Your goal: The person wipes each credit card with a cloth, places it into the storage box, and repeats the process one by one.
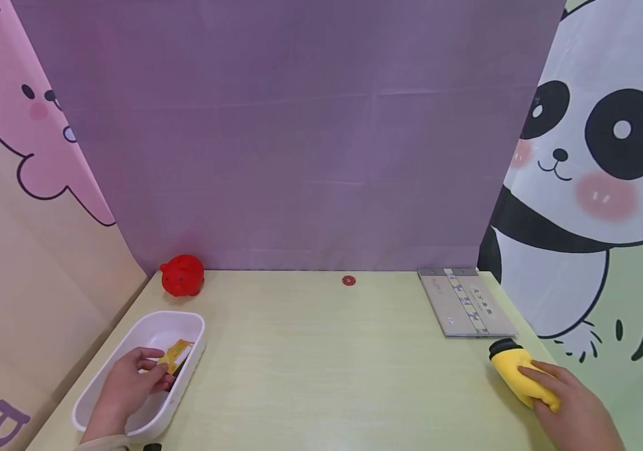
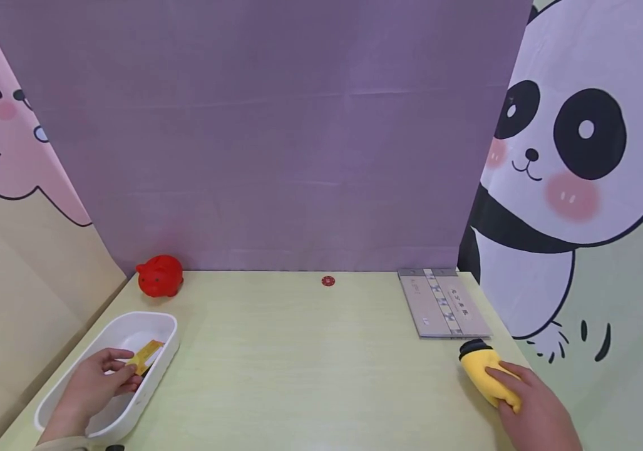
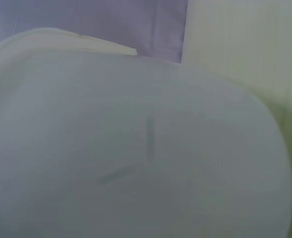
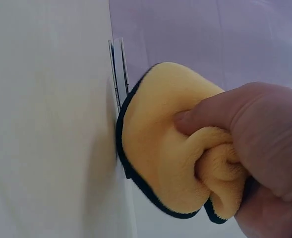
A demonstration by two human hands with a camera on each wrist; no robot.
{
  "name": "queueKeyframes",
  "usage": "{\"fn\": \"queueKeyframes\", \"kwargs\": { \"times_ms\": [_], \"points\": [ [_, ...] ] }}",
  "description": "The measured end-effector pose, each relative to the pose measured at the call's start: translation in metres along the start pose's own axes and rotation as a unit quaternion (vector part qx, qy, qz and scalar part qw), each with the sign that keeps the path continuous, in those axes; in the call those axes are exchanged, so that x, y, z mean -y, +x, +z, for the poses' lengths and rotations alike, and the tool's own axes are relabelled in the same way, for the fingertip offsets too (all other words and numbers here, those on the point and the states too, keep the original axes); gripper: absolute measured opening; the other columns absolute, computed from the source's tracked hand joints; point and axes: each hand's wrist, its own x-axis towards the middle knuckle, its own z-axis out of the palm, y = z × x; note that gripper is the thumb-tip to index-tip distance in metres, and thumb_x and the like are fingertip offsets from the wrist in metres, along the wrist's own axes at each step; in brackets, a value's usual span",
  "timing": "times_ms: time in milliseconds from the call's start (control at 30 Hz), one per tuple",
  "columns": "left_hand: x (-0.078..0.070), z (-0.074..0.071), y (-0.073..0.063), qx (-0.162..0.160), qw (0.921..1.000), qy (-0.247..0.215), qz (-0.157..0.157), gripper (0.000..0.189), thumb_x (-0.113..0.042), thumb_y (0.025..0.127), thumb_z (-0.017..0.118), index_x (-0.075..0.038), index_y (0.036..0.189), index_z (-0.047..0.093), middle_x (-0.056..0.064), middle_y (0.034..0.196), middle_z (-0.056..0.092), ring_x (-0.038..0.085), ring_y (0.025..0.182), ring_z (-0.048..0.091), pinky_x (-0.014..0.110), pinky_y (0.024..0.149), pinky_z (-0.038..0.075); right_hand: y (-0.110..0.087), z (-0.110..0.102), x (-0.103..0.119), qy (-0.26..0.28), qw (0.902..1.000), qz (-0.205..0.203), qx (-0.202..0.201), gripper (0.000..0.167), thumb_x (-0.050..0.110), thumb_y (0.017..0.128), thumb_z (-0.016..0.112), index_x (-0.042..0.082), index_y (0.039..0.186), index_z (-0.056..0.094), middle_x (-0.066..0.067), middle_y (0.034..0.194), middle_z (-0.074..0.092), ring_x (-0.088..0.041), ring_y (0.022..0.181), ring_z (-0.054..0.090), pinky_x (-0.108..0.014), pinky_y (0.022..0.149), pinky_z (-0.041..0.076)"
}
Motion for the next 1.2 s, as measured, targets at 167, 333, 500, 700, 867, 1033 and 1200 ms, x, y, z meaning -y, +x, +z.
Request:
{"fn": "queueKeyframes", "kwargs": {
  "times_ms": [167,333,500,700,867,1033,1200],
  "points": [
    [0.0,0.0,0.002,0.002,0.9993,0.036,-0.011,0.038,-0.002,0.099,0.068,0.015,0.128,0.052,0.017,0.093,0.069,0.024,0.073,0.075,0.031,0.067,0.064,0.001,0.001,-0.005,-0.003,0.9979,0.012,0.064,0.052,0.007,0.083,0.085,0.002,0.132,0.069,-0.031,0.137,0.055,-0.058,0.116,0.054,-0.07,0.088,0.052],
    [0.002,0.0,0.005,0.008,0.9966,0.08,-0.016,0.039,-0.008,0.098,0.071,0.013,0.126,0.054,0.013,0.091,0.068,0.022,0.072,0.073,0.028,0.065,0.062,0.004,0.006,-0.008,-0.002,0.9956,0.009,0.093,0.055,0.008,0.083,0.085,0.001,0.135,0.067,-0.033,0.137,0.054,-0.057,0.116,0.055,-0.07,0.09,0.052],
    [0.005,0.0,0.005,0.009,0.9929,0.118,-0.015,0.04,-0.012,0.095,0.074,0.01,0.123,0.058,0.01,0.088,0.067,0.018,0.069,0.071,0.025,0.062,0.056,0.005,0.014,-0.013,0.002,0.9975,-0.011,0.069,0.059,0.007,0.081,0.086,-0.002,0.136,0.064,-0.034,0.134,0.053,-0.058,0.115,0.055,-0.07,0.09,0.051],
    [0.004,0.0,0.007,0.007,0.9831,0.182,-0.017,0.041,-0.021,0.095,0.076,0.006,0.122,0.062,0.007,0.09,0.067,0.021,0.079,0.064,0.032,0.07,0.051,0.009,0.022,-0.016,-0.005,0.9934,-0.022,0.112,0.072,0.019,0.081,0.09,-0.003,0.141,0.057,-0.039,0.133,0.047,-0.057,0.111,0.057,-0.07,0.089,0.052],
    [0.006,-0.001,0.007,0.012,0.9732,0.229,-0.021,0.041,-0.027,0.094,0.076,0.002,0.121,0.065,0.006,0.095,0.069,0.025,0.089,0.063,0.044,0.079,0.051,0.01,0.026,-0.014,-0.018,0.988,-0.006,0.153,0.09,0.046,0.081,0.088,-0.001,0.147,0.05,-0.041,0.138,0.039,-0.059,0.111,0.054,-0.073,0.088,0.05],
    [0.006,0.0,0.004,0.004,0.9669,0.255,0.003,0.037,-0.028,0.093,0.075,0.0,0.117,0.068,0.005,0.097,0.071,0.025,0.091,0.066,0.041,0.075,0.051,0.009,0.025,-0.012,-0.009,0.9863,0.002,0.165,0.081,0.051,0.094,0.075,-0.002,0.149,0.047,-0.043,0.14,0.035,-0.063,0.115,0.05,-0.075,0.089,0.049],
    [0.003,0.001,0.003,0.001,0.9639,0.266,0.005,0.032,-0.028,0.093,0.076,-0.001,0.11,0.069,0.004,0.098,0.072,0.024,0.09,0.066,0.039,0.074,0.05,0.008,0.02,-0.01,-0.005,0.9909,-0.016,0.133,0.063,0.027,0.096,0.075,-0.005,0.145,0.051,-0.044,0.135,0.043,-0.06,0.115,0.053,-0.071,0.09,0.051]
  ]
}}
